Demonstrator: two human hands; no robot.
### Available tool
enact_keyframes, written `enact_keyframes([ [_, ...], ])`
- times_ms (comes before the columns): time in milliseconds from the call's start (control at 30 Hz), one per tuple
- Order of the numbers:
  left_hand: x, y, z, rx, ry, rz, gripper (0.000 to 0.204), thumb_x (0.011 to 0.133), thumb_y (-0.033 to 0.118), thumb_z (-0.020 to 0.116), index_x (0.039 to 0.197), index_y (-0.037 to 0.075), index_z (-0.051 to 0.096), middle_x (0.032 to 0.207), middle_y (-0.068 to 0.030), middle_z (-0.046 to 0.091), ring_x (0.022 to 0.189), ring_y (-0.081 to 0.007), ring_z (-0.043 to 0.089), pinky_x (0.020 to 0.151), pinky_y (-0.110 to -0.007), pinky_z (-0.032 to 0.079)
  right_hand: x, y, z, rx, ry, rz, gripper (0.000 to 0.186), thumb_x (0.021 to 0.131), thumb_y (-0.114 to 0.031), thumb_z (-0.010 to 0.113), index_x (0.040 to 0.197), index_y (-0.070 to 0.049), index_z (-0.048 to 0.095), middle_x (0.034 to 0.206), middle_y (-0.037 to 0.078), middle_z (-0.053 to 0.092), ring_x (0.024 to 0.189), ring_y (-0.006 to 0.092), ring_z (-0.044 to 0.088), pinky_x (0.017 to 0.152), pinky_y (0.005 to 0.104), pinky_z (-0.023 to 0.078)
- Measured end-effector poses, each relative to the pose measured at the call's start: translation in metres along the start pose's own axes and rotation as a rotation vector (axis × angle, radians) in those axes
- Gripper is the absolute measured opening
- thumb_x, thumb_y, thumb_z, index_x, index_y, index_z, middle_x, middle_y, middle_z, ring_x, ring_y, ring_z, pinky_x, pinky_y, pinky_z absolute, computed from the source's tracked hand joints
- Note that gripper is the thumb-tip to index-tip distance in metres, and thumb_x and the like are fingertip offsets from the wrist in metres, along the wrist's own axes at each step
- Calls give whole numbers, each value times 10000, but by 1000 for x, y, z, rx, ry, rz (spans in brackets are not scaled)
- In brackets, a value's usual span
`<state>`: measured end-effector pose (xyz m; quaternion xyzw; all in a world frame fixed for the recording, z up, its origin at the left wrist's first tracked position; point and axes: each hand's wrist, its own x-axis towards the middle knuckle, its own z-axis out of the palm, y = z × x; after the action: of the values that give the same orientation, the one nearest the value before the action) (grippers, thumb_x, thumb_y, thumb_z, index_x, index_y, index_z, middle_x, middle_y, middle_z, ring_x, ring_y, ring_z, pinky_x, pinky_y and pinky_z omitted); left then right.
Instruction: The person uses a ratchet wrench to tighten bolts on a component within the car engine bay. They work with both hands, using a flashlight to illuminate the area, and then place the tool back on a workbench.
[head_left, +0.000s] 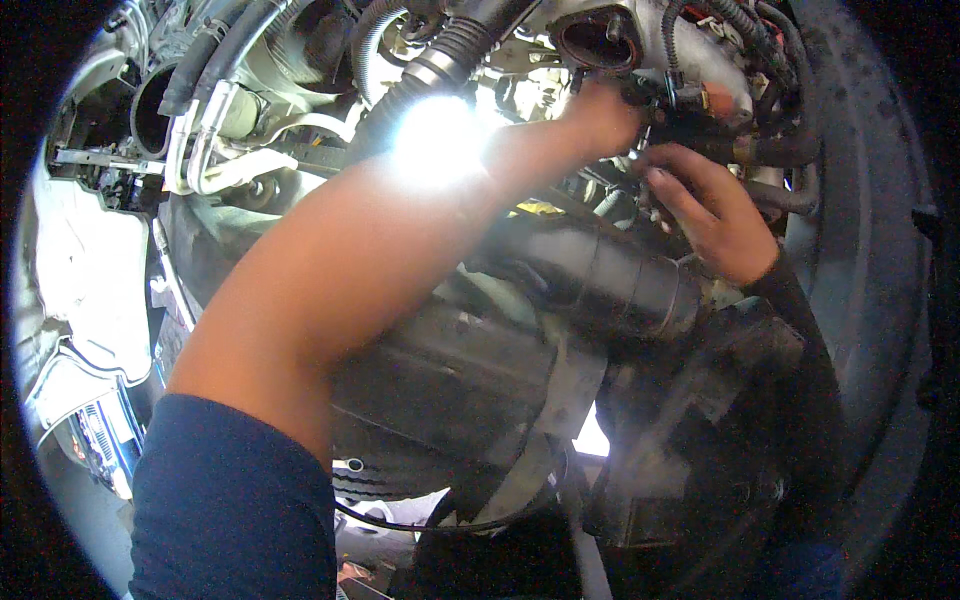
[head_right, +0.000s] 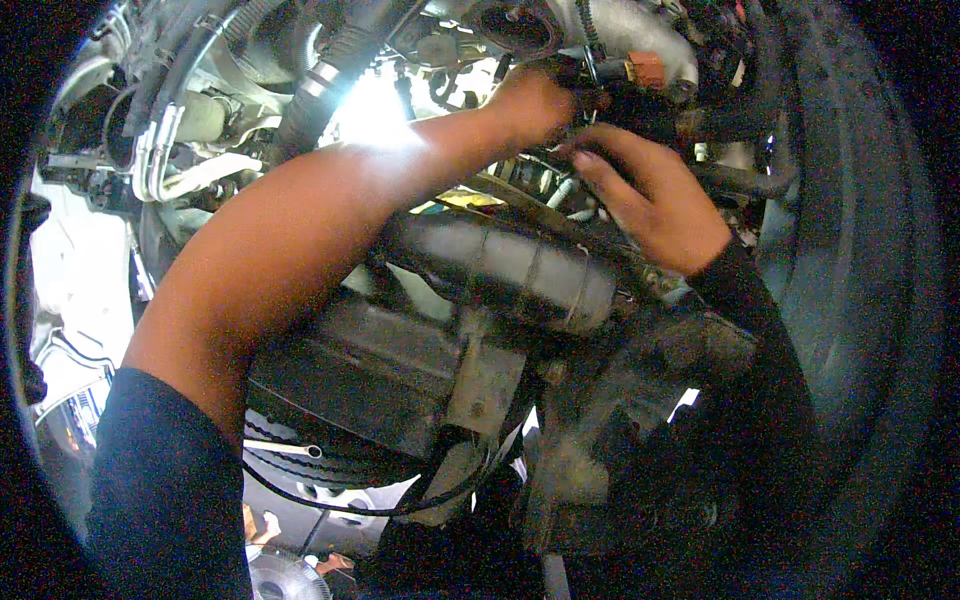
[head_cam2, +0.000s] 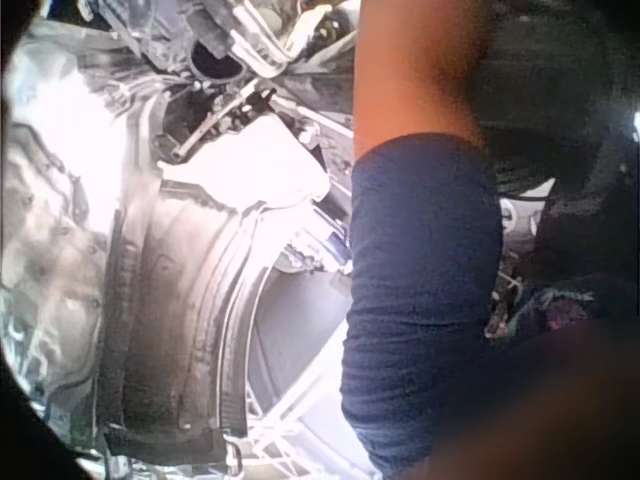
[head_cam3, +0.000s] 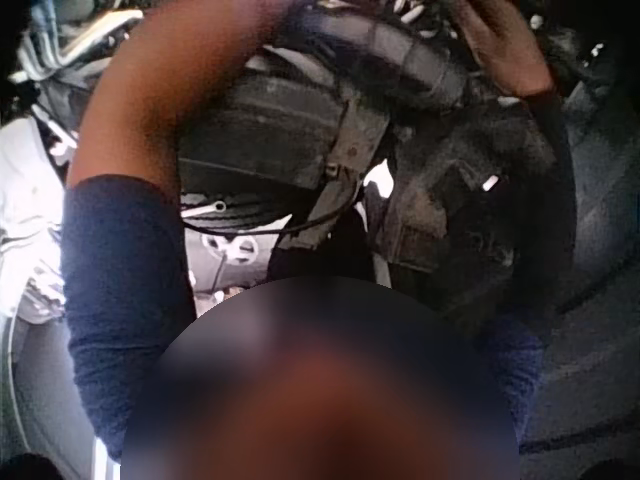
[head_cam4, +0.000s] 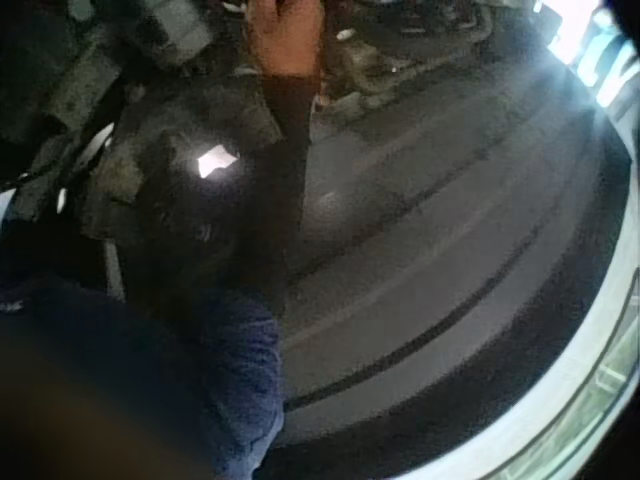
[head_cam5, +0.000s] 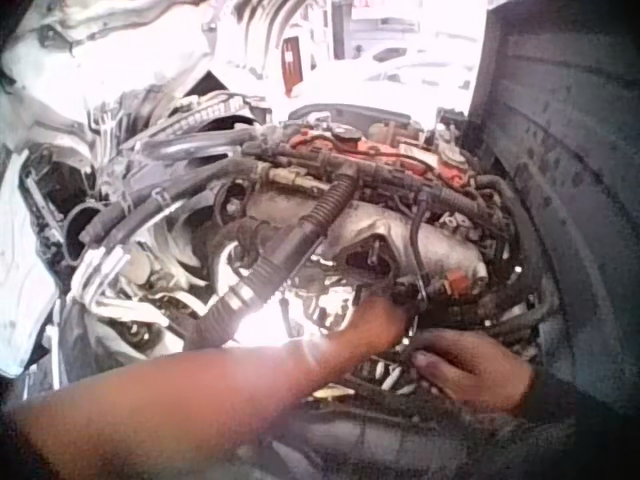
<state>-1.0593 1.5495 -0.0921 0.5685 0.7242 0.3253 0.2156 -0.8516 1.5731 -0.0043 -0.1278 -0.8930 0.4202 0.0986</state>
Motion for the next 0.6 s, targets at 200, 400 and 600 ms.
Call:
enact_keyframes([
  [200, 8, -10, 18, 147, 57, 43, 312, 931, 283, 549, 1078, 90, 745, 1046, -218, 721, 985, -380, 697, 913, -505, 537, -15, 6, -4, 279, 85, 392, 265, 1080, -250, 504, 1156, -27, 625, 916, 12, 630, 821, 74, 559, 726, 251, 472],
  [400, 22, -17, 32, 270, -25, -5, 324, 916, 282, 536, 1075, 92, 745, 1032, -203, 727, 955, -384, 702, 912, -504, 541, -43, 61, -19, 326, 125, 412, 267, 1087, -243, 469, 1171, -40, 620, 928, 5, 621, 800, 99, 587, 707, 259, 492],
  [600, 15, -8, 25, 151, 49, -86, 353, 942, 291, 511, 1123, 79, 728, 1107, -224, 711, 1011, -397, 688, 936, -502, 532, -31, 29, -9, 324, 145, 516, 255, 1064, -240, 528, 1164, -32, 637, 927, 19, 638, 770, 88, 569, 675, 262, 501],
])
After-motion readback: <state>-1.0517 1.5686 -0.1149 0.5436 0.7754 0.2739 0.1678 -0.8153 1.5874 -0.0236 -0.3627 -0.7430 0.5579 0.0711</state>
